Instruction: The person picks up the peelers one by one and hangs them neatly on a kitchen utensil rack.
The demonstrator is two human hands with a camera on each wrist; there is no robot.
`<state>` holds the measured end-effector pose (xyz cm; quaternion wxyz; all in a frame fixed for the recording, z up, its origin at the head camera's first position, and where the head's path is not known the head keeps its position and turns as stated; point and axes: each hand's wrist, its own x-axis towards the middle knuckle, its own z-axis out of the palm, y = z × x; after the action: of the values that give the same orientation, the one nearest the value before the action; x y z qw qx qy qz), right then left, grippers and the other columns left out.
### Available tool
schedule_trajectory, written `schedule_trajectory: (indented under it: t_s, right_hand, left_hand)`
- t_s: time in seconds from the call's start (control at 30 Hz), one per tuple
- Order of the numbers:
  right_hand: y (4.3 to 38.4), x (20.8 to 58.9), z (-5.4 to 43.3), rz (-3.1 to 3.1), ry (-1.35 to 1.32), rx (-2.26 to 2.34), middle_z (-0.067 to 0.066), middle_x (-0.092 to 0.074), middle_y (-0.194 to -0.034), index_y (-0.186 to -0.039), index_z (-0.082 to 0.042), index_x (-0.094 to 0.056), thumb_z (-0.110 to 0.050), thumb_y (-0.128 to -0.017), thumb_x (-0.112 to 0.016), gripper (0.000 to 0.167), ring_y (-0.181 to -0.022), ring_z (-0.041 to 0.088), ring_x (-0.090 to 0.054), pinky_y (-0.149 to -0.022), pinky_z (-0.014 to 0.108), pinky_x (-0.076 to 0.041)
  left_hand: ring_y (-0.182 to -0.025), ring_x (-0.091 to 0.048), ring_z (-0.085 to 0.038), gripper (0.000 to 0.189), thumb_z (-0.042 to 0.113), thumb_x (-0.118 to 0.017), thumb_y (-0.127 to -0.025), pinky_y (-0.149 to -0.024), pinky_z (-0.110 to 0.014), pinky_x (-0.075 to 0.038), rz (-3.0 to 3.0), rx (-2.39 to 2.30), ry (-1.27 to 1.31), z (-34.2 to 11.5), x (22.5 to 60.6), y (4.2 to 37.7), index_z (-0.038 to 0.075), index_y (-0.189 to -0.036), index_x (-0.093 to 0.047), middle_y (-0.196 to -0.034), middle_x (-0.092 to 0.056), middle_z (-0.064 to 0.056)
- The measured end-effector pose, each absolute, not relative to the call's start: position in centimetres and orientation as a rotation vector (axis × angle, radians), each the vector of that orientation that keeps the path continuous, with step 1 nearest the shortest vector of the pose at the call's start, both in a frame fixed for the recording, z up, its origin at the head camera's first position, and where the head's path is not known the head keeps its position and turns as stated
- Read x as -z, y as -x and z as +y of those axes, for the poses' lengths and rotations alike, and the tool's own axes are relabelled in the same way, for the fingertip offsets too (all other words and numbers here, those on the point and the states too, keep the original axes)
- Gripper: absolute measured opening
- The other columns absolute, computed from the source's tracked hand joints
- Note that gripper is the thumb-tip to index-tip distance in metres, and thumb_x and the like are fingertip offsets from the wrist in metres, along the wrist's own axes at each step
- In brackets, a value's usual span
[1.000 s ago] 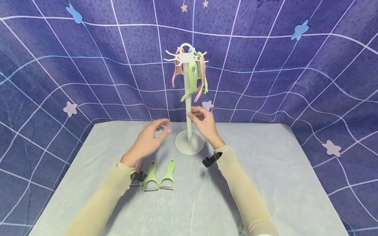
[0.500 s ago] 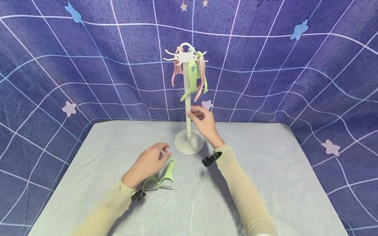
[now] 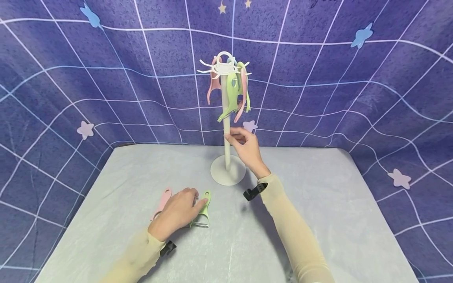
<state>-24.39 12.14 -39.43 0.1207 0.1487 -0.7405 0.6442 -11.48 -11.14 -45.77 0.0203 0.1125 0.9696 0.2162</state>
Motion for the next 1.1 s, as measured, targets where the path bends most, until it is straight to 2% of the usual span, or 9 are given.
schedule_trajectory:
  t_s: [0.1,0.27,0.63,0.87,1.1]
  right_hand:
    - [25.3,40.5,12.3,-2.165,-0.427,-1.878,0.025,-0.073,-0.117,-0.122,0.009,-0.074,-0.003,-0.101,-0.073,0.023,-0.093,0.011,-0.070,-0.093,0.027,-0.057]
    - [26.1,41.5,12.6,-2.143,-0.441,-1.888,0.021,-0.075,-0.115,-0.121,0.005,-0.076,-0.007,-0.101,-0.075,0.023,-0.093,0.012,-0.070,-0.092,0.027,-0.057]
    - [26.0,41.5,12.6,-2.122,-0.450,-1.901,0.021,-0.075,-0.113,-0.118,0.002,-0.078,-0.010,-0.100,-0.077,0.021,-0.092,0.012,-0.071,-0.090,0.027,-0.058]
    - [26.1,41.6,12.4,-2.123,-0.451,-1.893,0.025,-0.074,-0.117,-0.122,0.004,-0.076,-0.006,-0.100,-0.076,0.024,-0.093,0.013,-0.070,-0.092,0.029,-0.057]
    - [26.1,41.5,12.4,-2.139,-0.443,-1.870,0.025,-0.074,-0.117,-0.122,0.005,-0.076,-0.006,-0.101,-0.075,0.023,-0.093,0.013,-0.069,-0.094,0.029,-0.057]
  left_hand:
    - [-0.071,-0.064,-0.031,0.040,0.036,-0.075,-0.100,-0.067,-0.047,-0.057,3.026,-0.657,-0.365,-10.9,46.3,11.0,0.000,-0.085,-0.066,-0.079,-0.060,-0.011]
    - [-0.063,-0.060,-0.027,0.043,0.035,-0.079,-0.098,-0.058,-0.043,-0.054,3.071,-0.631,-0.375,-10.3,46.9,10.6,0.004,-0.073,-0.061,-0.071,-0.057,-0.009]
    - [-0.057,-0.064,-0.031,0.043,0.032,-0.084,-0.091,-0.051,-0.044,-0.054,3.186,-0.537,-0.454,-9.5,47.6,10.5,0.005,-0.067,-0.060,-0.063,-0.062,-0.011]
    - [-0.055,-0.065,-0.031,0.043,0.033,-0.085,-0.091,-0.048,-0.044,-0.055,3.217,-0.466,-0.447,-9.1,48.2,10.8,0.005,-0.068,-0.060,-0.063,-0.063,-0.012]
    - [-0.057,-0.065,-0.031,0.043,0.025,-0.082,-0.092,-0.049,-0.044,-0.054,3.195,-0.457,-0.448,-9.1,48.2,10.9,0.009,-0.063,-0.055,-0.063,-0.062,-0.011]
